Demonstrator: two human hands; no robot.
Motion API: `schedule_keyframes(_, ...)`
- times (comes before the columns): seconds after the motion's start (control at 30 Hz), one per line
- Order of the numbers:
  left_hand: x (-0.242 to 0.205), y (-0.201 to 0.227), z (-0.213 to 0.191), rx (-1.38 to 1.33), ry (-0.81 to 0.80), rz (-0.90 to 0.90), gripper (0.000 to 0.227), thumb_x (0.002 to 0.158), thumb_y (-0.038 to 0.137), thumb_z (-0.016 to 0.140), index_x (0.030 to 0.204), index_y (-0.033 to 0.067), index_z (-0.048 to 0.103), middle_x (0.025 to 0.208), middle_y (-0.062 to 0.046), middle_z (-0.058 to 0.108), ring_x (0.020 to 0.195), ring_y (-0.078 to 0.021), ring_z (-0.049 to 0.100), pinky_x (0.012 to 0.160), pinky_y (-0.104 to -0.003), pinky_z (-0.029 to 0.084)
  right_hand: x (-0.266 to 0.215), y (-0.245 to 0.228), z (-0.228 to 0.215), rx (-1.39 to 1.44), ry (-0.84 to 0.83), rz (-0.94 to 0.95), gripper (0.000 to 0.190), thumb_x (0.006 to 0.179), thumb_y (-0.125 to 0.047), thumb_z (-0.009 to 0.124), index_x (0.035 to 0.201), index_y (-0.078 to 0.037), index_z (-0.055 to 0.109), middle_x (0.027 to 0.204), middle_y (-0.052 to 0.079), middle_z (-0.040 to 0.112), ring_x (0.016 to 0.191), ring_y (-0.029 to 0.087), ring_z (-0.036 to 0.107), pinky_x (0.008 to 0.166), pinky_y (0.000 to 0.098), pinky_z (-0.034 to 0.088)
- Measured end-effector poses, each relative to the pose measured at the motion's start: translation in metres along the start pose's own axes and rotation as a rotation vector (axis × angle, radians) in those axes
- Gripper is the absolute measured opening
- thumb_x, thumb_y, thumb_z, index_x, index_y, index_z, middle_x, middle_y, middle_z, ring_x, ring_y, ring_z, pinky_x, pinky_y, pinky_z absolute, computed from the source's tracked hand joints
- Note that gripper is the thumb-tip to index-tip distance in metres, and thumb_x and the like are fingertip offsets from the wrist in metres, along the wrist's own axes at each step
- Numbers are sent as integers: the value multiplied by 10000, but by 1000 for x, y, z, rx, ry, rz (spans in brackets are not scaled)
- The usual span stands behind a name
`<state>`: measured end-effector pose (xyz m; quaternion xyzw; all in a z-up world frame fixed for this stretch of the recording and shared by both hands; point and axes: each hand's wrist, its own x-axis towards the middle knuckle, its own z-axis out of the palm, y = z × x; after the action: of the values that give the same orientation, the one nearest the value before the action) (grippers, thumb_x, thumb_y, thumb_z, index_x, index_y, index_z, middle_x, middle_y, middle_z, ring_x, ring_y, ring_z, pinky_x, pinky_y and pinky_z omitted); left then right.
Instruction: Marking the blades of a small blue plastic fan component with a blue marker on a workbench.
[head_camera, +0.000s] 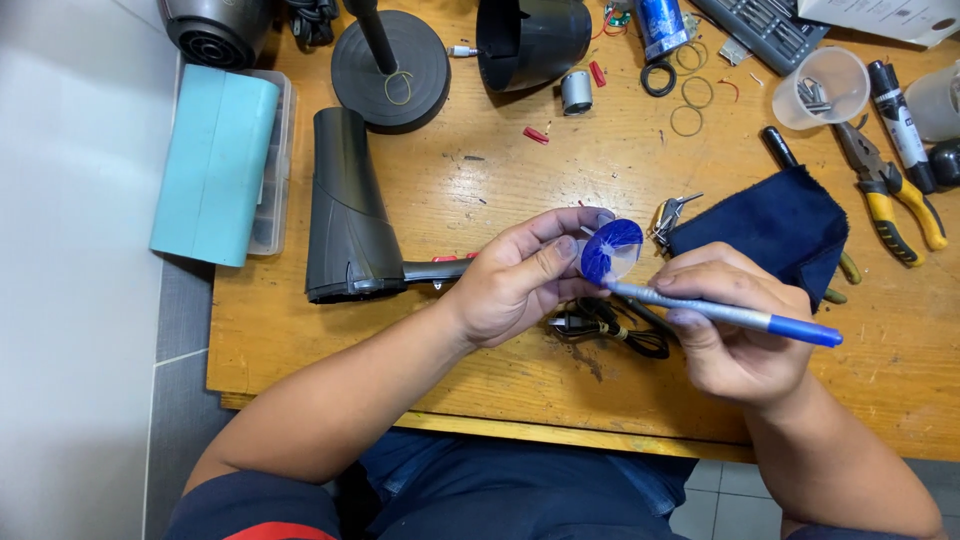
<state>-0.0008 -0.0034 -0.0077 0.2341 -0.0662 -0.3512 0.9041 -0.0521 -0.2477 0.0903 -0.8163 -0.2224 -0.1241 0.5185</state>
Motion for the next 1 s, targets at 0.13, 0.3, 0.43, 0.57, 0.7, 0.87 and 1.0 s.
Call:
schedule_keyframes(0.13, -1, 4, 5, -13, -22, -4, 445, 1253, 129, 638, 1671, 6, 552, 1571, -216, 674, 1359, -318, 724, 1179, -510, 671, -6, 9, 0, 2, 58, -17, 216, 1087, -108, 670, 1104, 99, 730, 1008, 247, 772, 898, 334, 783, 823, 355, 645)
schedule_keyframes(0.3, -1, 2, 1, -2, -2, -3, 473, 1241, 143, 656, 1682, 14, 544, 1534, -200, 716, 1312, -285, 765, 1173, -467, 655, -5, 1, -2, 46, -18, 47, 228, 1082, -152, 661, 1081, 60, 744, 962, 220, 756, 850, 302, 769, 805, 341, 662)
schedule_keyframes(0.43, -1, 3, 3, -17, -21, -5, 469, 1250, 122, 638, 1689, -9, 536, 1525, -238, 710, 1302, -328, 759, 1175, -503, 671, -8, 11, 1, 24, 77, -18, 224, 1098, -131, 664, 1114, 85, 722, 996, 247, 769, 899, 348, 786, 836, 373, 655)
schedule_keyframes(0.57, 0, 2, 0, -16, -24, 4, 454, 1257, 120, 630, 1688, 8, 542, 1497, -225, 734, 1285, -333, 775, 1186, -505, 656, -3, 3, -1, 1, 8, 19, 242, 1094, -151, 656, 1095, 76, 741, 997, 235, 764, 895, 325, 780, 839, 358, 653)
schedule_keyframes(0.7, 0, 3, 3, -21, -28, -2, 435, 1259, 119, 629, 1672, 4, 554, 1478, -229, 740, 1256, -337, 777, 1175, -499, 666, -6, 8, 2, -10, 68, -23, 243, 1103, -133, 649, 1115, 100, 714, 1006, 265, 766, 915, 362, 789, 854, 382, 653)
schedule_keyframes(0.87, 0, 2, 1, -13, -11, -4, 461, 1247, 113, 634, 1686, 5, 543, 1523, -231, 715, 1308, -325, 764, 1185, -497, 664, -9, 7, -3, 30, 6, 52, 238, 1083, -162, 673, 1092, 65, 745, 990, 216, 765, 885, 309, 772, 838, 357, 646)
schedule_keyframes(1.0, -1, 4, 2, -24, -42, -9, 435, 1261, 110, 626, 1678, 13, 547, 1460, -242, 750, 1244, -369, 790, 1196, -514, 656, -9, 13, -1, -10, 71, 39, 237, 1099, -151, 673, 1108, 77, 737, 1022, 229, 769, 937, 338, 770, 885, 384, 638)
